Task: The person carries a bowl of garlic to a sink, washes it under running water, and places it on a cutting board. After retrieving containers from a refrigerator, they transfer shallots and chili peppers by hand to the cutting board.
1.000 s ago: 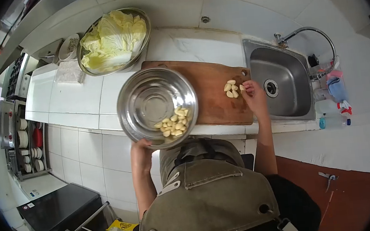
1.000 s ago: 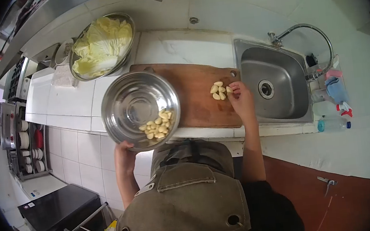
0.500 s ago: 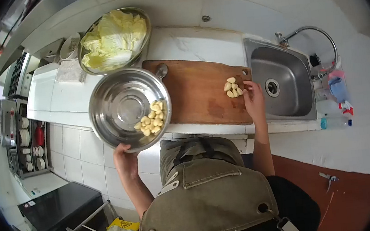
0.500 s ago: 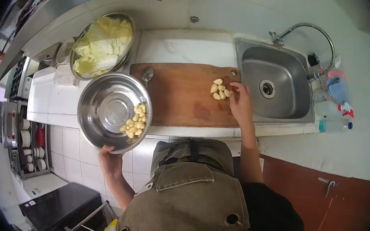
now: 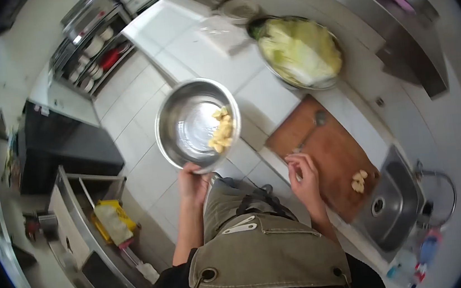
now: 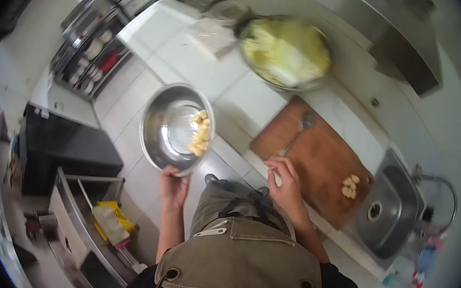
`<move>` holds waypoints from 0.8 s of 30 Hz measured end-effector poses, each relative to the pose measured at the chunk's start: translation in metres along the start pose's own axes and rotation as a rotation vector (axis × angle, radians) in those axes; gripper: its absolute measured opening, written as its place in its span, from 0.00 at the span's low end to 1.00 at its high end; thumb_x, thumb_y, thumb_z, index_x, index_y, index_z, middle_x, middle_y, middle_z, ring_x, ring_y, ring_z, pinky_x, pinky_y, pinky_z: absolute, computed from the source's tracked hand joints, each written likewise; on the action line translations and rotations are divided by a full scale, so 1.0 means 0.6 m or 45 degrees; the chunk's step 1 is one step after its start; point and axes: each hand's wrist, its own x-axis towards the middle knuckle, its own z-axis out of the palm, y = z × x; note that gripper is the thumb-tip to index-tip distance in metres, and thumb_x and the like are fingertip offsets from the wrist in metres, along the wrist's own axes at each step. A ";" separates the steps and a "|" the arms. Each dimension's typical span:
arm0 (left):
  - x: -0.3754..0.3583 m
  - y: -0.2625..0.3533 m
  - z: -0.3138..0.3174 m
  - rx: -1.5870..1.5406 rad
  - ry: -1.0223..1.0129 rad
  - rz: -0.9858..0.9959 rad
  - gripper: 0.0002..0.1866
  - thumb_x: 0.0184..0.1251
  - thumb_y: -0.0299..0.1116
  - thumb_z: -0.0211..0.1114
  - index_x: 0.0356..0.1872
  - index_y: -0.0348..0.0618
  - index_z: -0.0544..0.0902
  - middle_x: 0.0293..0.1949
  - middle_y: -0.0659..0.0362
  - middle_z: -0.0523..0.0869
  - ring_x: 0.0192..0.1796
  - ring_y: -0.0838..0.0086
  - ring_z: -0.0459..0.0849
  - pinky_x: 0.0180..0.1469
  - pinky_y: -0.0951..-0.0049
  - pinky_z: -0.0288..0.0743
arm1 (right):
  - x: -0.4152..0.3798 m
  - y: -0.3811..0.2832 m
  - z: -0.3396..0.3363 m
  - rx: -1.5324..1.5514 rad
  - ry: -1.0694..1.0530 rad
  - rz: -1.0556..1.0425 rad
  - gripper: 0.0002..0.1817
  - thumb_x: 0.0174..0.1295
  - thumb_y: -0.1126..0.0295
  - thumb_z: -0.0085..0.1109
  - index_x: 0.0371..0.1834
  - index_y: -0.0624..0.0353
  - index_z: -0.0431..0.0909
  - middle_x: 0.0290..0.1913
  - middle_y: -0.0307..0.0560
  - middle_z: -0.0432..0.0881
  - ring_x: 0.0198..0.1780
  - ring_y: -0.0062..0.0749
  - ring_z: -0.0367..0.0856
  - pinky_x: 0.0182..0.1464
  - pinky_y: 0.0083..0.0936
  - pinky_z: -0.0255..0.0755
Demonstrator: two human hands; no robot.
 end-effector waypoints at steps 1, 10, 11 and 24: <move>-0.012 0.009 -0.016 0.029 0.036 -0.021 0.11 0.47 0.21 0.48 0.33 0.29 0.72 0.36 0.49 0.80 0.35 0.62 0.82 0.39 0.67 0.83 | 0.011 -0.008 0.024 0.019 -0.112 -0.061 0.10 0.55 0.82 0.51 0.39 0.64 0.75 0.40 0.50 0.74 0.36 0.34 0.76 0.39 0.24 0.72; -0.036 0.177 -0.161 0.084 0.348 0.267 0.16 0.48 0.22 0.46 0.39 0.24 0.72 0.39 0.48 0.80 0.39 0.64 0.82 0.44 0.68 0.80 | 0.154 -0.070 0.271 0.068 -0.541 -0.226 0.12 0.54 0.83 0.49 0.41 0.63 0.75 0.42 0.50 0.73 0.38 0.35 0.76 0.39 0.24 0.73; -0.030 0.208 -0.187 0.059 0.366 0.318 0.16 0.48 0.22 0.46 0.39 0.24 0.72 0.39 0.48 0.80 0.39 0.64 0.82 0.44 0.68 0.80 | 0.171 -0.080 0.311 0.076 -0.547 -0.293 0.12 0.54 0.83 0.49 0.42 0.63 0.74 0.42 0.51 0.73 0.36 0.34 0.76 0.39 0.24 0.73; -0.094 0.493 -0.333 -0.087 0.870 1.029 0.10 0.48 0.21 0.48 0.31 0.26 0.74 0.36 0.48 0.79 0.35 0.65 0.80 0.41 0.61 0.78 | 0.222 -0.360 0.806 0.403 -1.223 -0.701 0.14 0.54 0.80 0.52 0.44 0.59 0.73 0.43 0.49 0.72 0.40 0.35 0.74 0.41 0.28 0.70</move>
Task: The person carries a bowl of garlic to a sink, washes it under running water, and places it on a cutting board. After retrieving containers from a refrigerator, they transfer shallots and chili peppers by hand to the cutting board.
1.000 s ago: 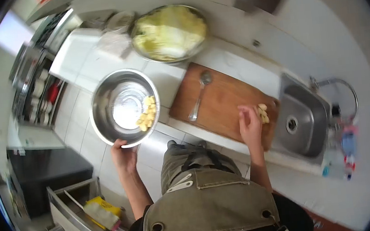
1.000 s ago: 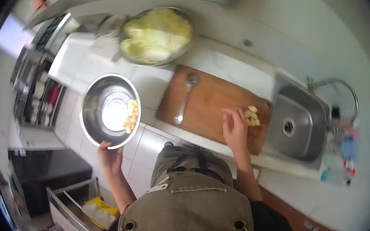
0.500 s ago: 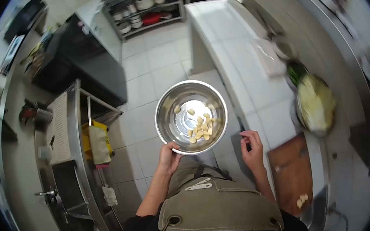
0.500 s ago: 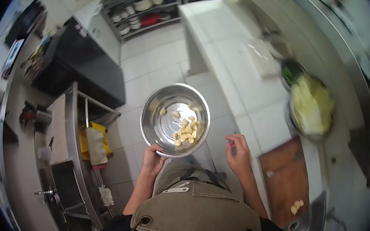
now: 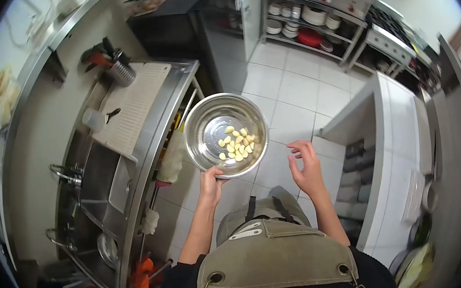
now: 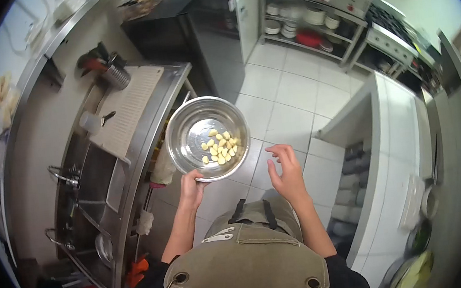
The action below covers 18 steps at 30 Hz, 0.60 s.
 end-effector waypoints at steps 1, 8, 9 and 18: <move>0.008 -0.003 -0.014 0.022 -0.002 -0.039 0.09 0.49 0.21 0.49 0.28 0.27 0.75 0.35 0.48 0.79 0.36 0.64 0.80 0.43 0.60 0.78 | 0.026 0.004 0.018 0.022 -0.078 -0.038 0.14 0.53 0.80 0.53 0.44 0.59 0.73 0.43 0.49 0.72 0.40 0.35 0.74 0.41 0.28 0.70; 0.116 0.055 -0.049 -0.283 0.287 0.137 0.18 0.48 0.20 0.49 0.43 0.22 0.70 0.38 0.45 0.78 0.40 0.60 0.81 0.42 0.59 0.79 | 0.329 0.038 0.114 0.006 -0.340 -0.329 0.15 0.53 0.79 0.54 0.46 0.59 0.72 0.44 0.48 0.71 0.41 0.35 0.74 0.40 0.27 0.71; 0.133 0.064 -0.047 -0.311 0.258 0.150 0.19 0.47 0.20 0.48 0.43 0.21 0.69 0.39 0.44 0.78 0.40 0.59 0.81 0.42 0.59 0.79 | 0.388 0.043 0.132 0.058 -0.333 -0.379 0.16 0.53 0.79 0.53 0.47 0.59 0.72 0.45 0.48 0.71 0.40 0.35 0.74 0.40 0.27 0.72; 0.274 0.160 0.054 -0.403 0.675 0.519 0.24 0.51 0.24 0.50 0.53 0.27 0.65 0.49 0.45 0.76 0.47 0.60 0.80 0.47 0.58 0.79 | 0.869 0.095 0.363 0.121 -0.367 -0.728 0.19 0.59 0.73 0.50 0.55 0.62 0.66 0.55 0.52 0.68 0.43 0.42 0.76 0.42 0.32 0.73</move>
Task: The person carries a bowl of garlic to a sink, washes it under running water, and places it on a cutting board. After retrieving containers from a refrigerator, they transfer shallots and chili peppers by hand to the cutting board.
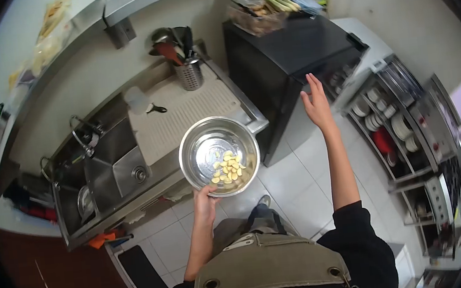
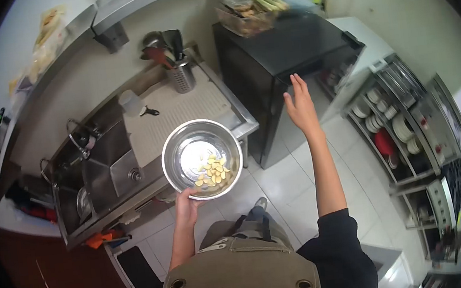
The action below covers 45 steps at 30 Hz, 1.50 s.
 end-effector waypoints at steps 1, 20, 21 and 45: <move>0.001 0.011 0.019 0.009 0.006 0.029 0.23 0.53 0.25 0.51 0.53 0.28 0.65 0.49 0.46 0.76 0.47 0.60 0.80 0.46 0.57 0.79 | 0.022 0.015 0.018 -0.159 0.046 -0.141 0.19 0.60 0.71 0.50 0.54 0.64 0.66 0.55 0.52 0.68 0.45 0.46 0.76 0.43 0.35 0.72; 0.172 -0.011 0.195 0.359 -0.253 -0.358 0.26 0.63 0.41 0.55 0.56 0.31 0.67 0.51 0.49 0.77 0.53 0.65 0.78 0.52 0.65 0.76 | -0.173 0.093 -0.176 -0.199 0.500 0.150 0.15 0.62 0.63 0.43 0.27 0.65 0.69 0.40 0.58 0.77 0.42 0.46 0.75 0.43 0.35 0.69; 0.190 -0.027 0.207 0.389 -0.341 -0.486 0.24 0.64 0.41 0.55 0.55 0.31 0.68 0.50 0.50 0.78 0.50 0.68 0.79 0.50 0.67 0.77 | -0.189 0.107 -0.199 -0.244 0.555 0.160 0.18 0.63 0.60 0.40 0.27 0.65 0.68 0.44 0.60 0.76 0.46 0.47 0.74 0.48 0.34 0.67; 0.267 -0.263 0.389 0.862 -0.480 -0.804 0.19 0.54 0.33 0.54 0.49 0.43 0.71 0.43 0.59 0.77 0.44 0.73 0.77 0.45 0.69 0.71 | -0.199 0.270 -0.461 -0.808 1.335 0.820 0.23 0.66 0.61 0.36 0.63 0.56 0.62 0.57 0.48 0.67 0.44 0.29 0.66 0.49 0.26 0.62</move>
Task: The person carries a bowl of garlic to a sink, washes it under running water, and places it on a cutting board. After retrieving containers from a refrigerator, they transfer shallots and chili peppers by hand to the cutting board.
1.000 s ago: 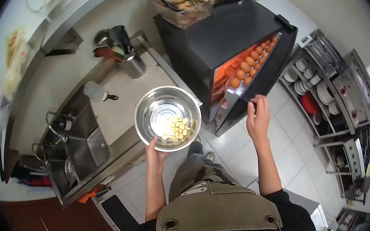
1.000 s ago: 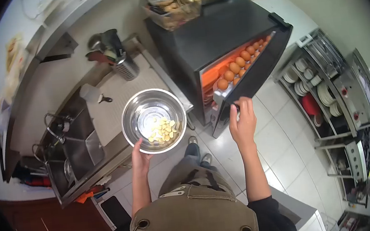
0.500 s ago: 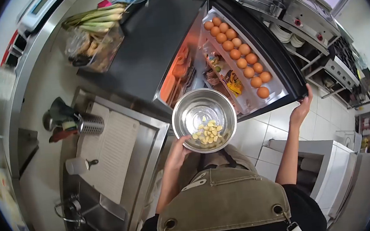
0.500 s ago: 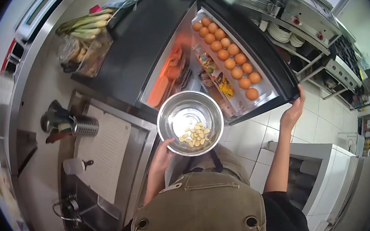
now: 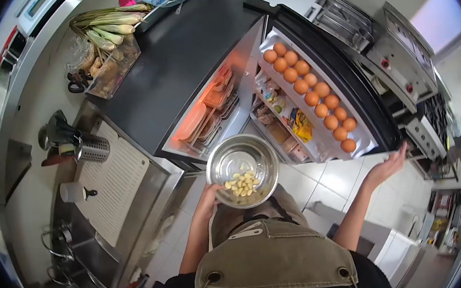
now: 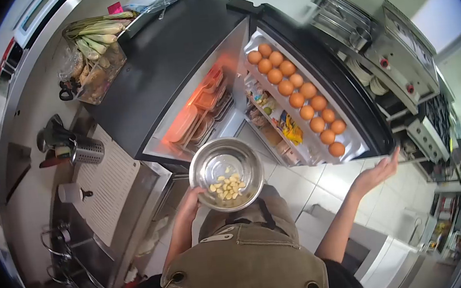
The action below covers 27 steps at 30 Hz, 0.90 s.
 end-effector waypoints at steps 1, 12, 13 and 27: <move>0.005 -0.016 -0.007 -0.089 0.031 0.019 0.17 0.53 0.32 0.54 0.46 0.40 0.73 0.42 0.58 0.77 0.44 0.72 0.77 0.46 0.69 0.71 | -0.010 -0.025 0.008 -0.185 0.114 -0.309 0.21 0.65 0.65 0.38 0.60 0.61 0.64 0.53 0.50 0.68 0.47 0.31 0.65 0.51 0.27 0.61; -0.164 -0.172 -0.130 -1.370 0.960 0.829 0.32 0.48 0.29 0.51 0.60 0.34 0.62 0.59 0.48 0.69 0.62 0.55 0.67 0.64 0.54 0.62 | -0.340 0.061 0.369 0.763 -1.760 0.220 0.12 0.56 0.79 0.49 0.43 0.60 0.71 0.40 0.46 0.71 0.36 0.27 0.70 0.38 0.19 0.66; -0.167 -0.186 -0.150 -1.416 1.123 0.888 0.32 0.49 0.29 0.50 0.61 0.33 0.62 0.59 0.48 0.69 0.61 0.54 0.68 0.63 0.54 0.65 | -0.381 0.086 0.424 0.705 -1.893 0.419 0.12 0.57 0.78 0.50 0.44 0.60 0.70 0.41 0.45 0.71 0.37 0.27 0.71 0.39 0.18 0.67; -0.128 -0.218 -0.330 -1.996 0.962 0.959 0.24 0.62 0.36 0.56 0.57 0.34 0.66 0.57 0.39 0.64 0.59 0.41 0.63 0.49 0.59 0.81 | -0.623 0.177 0.911 0.733 -2.017 1.619 0.25 0.51 0.54 0.64 0.50 0.53 0.73 0.40 0.41 0.77 0.39 0.29 0.75 0.45 0.31 0.71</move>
